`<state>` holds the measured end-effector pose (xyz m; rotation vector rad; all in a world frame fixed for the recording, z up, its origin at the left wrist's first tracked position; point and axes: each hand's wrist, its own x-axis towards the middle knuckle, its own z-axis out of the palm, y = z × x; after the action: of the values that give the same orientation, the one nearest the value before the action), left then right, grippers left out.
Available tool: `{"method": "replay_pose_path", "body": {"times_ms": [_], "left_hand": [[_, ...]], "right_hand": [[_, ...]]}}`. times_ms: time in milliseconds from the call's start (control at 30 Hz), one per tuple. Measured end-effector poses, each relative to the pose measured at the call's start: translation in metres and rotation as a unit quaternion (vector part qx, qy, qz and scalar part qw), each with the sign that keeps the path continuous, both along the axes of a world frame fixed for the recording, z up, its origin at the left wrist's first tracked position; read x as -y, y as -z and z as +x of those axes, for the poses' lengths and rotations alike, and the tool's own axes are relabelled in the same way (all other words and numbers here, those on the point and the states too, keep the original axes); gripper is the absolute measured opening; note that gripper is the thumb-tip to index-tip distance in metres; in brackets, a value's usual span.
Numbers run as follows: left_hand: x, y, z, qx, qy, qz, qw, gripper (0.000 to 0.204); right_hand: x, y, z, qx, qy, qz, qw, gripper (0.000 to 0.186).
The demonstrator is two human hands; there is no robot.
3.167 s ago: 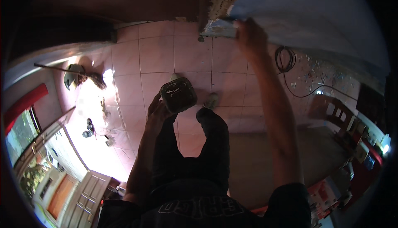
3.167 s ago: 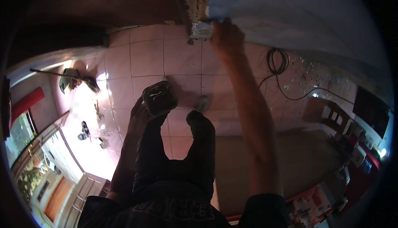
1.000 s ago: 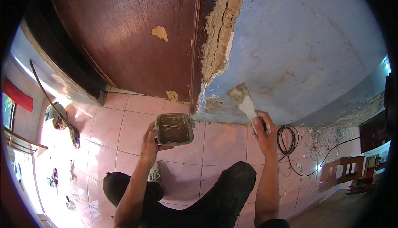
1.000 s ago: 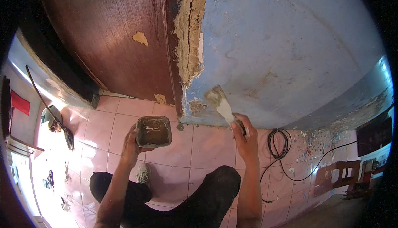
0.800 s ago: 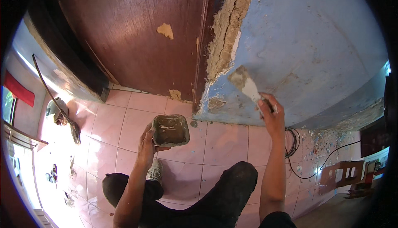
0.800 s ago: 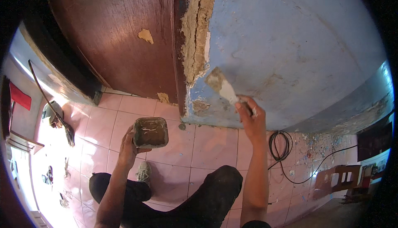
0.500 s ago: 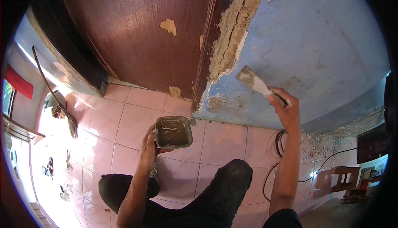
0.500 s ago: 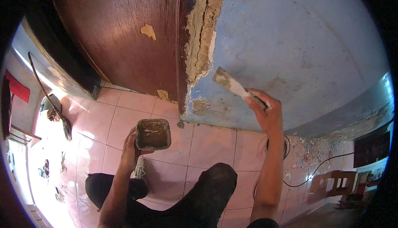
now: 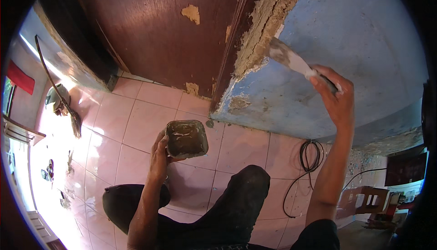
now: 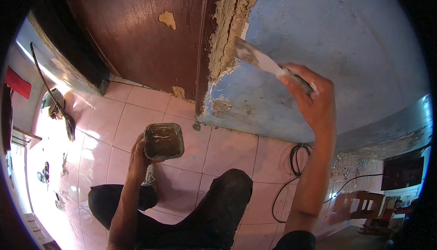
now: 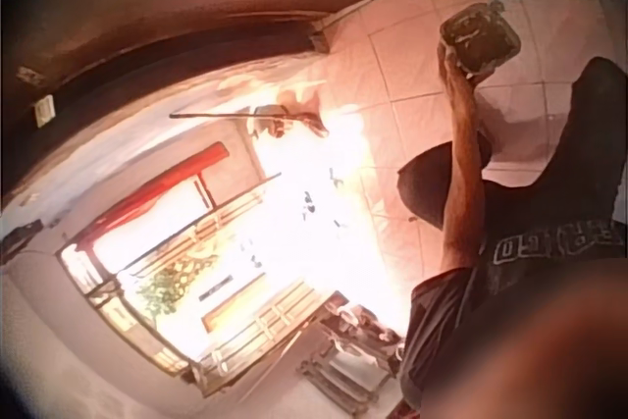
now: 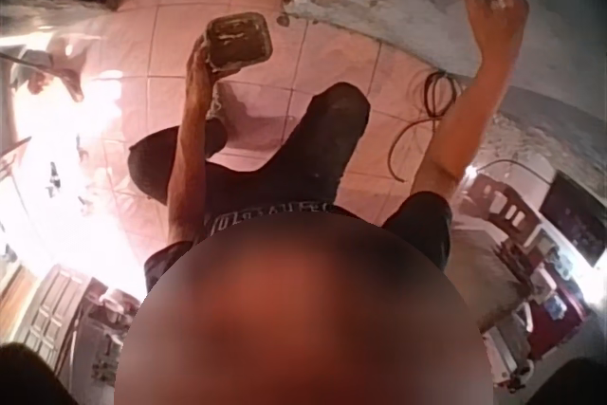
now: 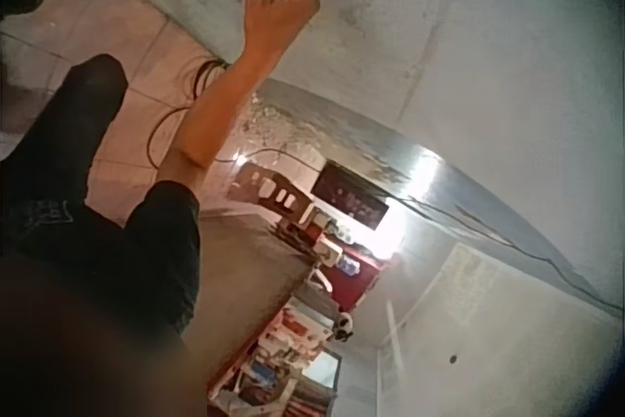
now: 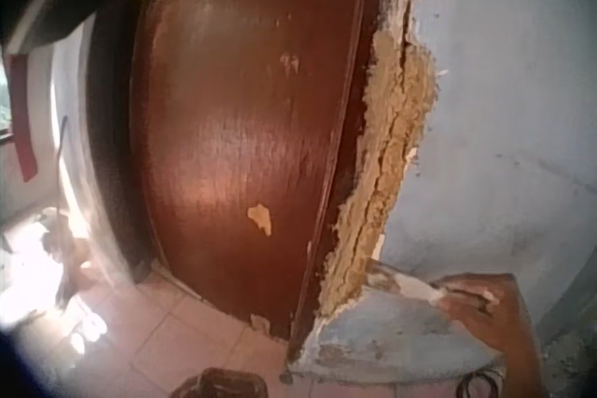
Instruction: Applying patching compound to a damaged wall using a putty knife to smooth the surface.
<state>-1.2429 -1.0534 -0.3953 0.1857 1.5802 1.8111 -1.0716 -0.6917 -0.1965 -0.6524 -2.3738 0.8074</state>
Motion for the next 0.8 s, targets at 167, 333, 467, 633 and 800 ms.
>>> {"method": "replay_pose_path", "body": {"times_ms": [167,333,467,633,800], "left_hand": [[-0.006,-0.003,0.004,-0.011,-0.006,0.023,1.000,0.060],[0.008,-0.002,0.003,-0.007,-0.007,0.011,1.000,0.061],[0.007,0.010,0.001,-0.011,-0.012,0.016,1.000,0.059],[0.008,0.008,-0.001,-0.007,-0.006,0.020,1.000,0.057],[0.002,0.005,-0.001,0.014,0.005,0.040,0.999,0.056]], "right_hand": [[-0.018,0.032,0.001,0.044,-0.077,0.172,0.981,0.030],[-0.019,0.020,-0.003,-0.052,-0.040,0.098,0.993,0.030],[-0.025,0.047,0.004,0.053,-0.069,0.144,0.986,0.025],[-0.019,0.042,0.006,-0.077,-0.051,0.093,0.991,0.027],[-0.032,0.057,0.022,-0.015,0.012,0.040,0.999,0.029]]}}
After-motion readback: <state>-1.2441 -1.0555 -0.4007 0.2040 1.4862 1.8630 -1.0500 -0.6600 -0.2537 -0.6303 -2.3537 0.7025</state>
